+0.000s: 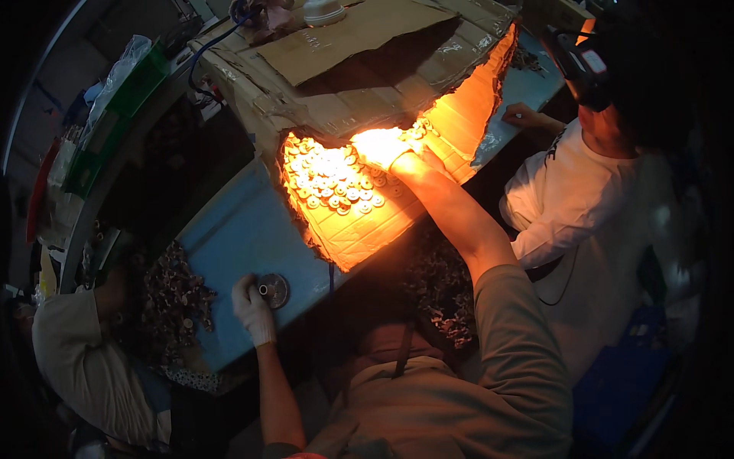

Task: The person assembles small figurine components by picking up pieces from the table, tray, and box, and fitting them together by hand.

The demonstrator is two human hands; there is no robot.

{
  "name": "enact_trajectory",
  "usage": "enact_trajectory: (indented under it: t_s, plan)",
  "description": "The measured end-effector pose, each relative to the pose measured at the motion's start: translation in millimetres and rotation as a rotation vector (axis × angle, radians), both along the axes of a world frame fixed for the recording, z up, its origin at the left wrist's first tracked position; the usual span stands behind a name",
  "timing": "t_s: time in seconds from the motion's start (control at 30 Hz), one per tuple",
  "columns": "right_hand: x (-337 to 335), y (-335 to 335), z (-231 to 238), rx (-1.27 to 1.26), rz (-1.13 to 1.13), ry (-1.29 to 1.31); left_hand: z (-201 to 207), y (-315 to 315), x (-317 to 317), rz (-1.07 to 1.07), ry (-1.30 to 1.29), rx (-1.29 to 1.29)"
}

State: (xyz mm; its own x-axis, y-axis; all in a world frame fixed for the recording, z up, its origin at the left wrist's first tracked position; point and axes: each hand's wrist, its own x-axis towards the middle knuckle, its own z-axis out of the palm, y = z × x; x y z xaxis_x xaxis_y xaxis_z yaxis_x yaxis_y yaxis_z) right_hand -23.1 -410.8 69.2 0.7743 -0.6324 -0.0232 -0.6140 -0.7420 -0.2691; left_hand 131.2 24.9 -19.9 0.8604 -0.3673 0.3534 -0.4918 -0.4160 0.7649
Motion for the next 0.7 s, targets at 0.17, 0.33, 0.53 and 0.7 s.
enact_trajectory:
  t_s: [0.17,0.33,0.53,0.7]
  plan:
    - [-36.3,55.9,10.6,-0.315,0.018,-0.210,6.1,8.4,-4.2,-0.012,0.033,-0.040]
    - [-108.1,182.7,-19.4,0.541,-0.156,-0.784,37.1,19.2,-47.5,0.004,-0.210,-0.148]
    - [-130.4,297.7,-27.3,0.665,-0.084,-0.785,70.8,-14.3,-162.3,-0.595,0.863,-0.135]
    - [-158.6,324.3,-48.3,0.733,-0.092,-0.752,52.9,0.4,-183.8,-0.493,0.953,-0.093]
